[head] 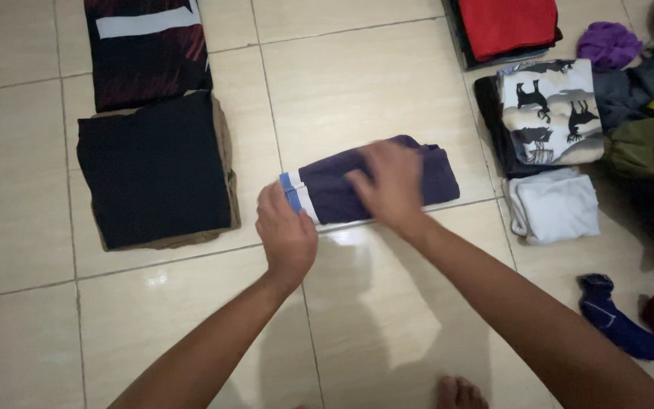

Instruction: The person folds a white tank top, a pair of dark blue underwear, and a pair of patterned grey shorts by hand on the floor and places them into organized stacks.

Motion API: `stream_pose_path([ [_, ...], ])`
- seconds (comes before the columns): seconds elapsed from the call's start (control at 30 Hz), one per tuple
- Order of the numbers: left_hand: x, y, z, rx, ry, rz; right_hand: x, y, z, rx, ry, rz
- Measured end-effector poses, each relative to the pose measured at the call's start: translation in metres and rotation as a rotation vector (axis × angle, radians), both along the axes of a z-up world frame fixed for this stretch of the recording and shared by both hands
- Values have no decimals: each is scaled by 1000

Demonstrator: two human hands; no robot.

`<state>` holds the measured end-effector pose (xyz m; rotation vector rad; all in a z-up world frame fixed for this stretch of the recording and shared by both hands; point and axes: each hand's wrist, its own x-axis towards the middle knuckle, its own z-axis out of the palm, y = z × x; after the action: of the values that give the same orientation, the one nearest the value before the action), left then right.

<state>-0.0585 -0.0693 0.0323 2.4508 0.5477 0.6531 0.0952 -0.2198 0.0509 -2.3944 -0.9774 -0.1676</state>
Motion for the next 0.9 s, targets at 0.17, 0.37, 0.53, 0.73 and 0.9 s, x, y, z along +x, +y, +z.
stream_pose_path([
  [0.17, 11, -14, 3, 410, 274, -409, 45, -87, -17, -215, 163, -451],
  [0.37, 40, -31, 6, 355, 686, -570, 99, -114, -42, 138, 998, -437],
  [0.53, 52, -21, -31, 248, 469, -662, 90, -102, 4, 370, 851, -368],
  [0.73, 92, 31, -52, -1542, 168, -6, 23, -8, 67, 213, 1016, 43],
  [0.9, 67, 62, -27, -1357, 286, 102, 17, 9, 53, 257, 983, 45],
])
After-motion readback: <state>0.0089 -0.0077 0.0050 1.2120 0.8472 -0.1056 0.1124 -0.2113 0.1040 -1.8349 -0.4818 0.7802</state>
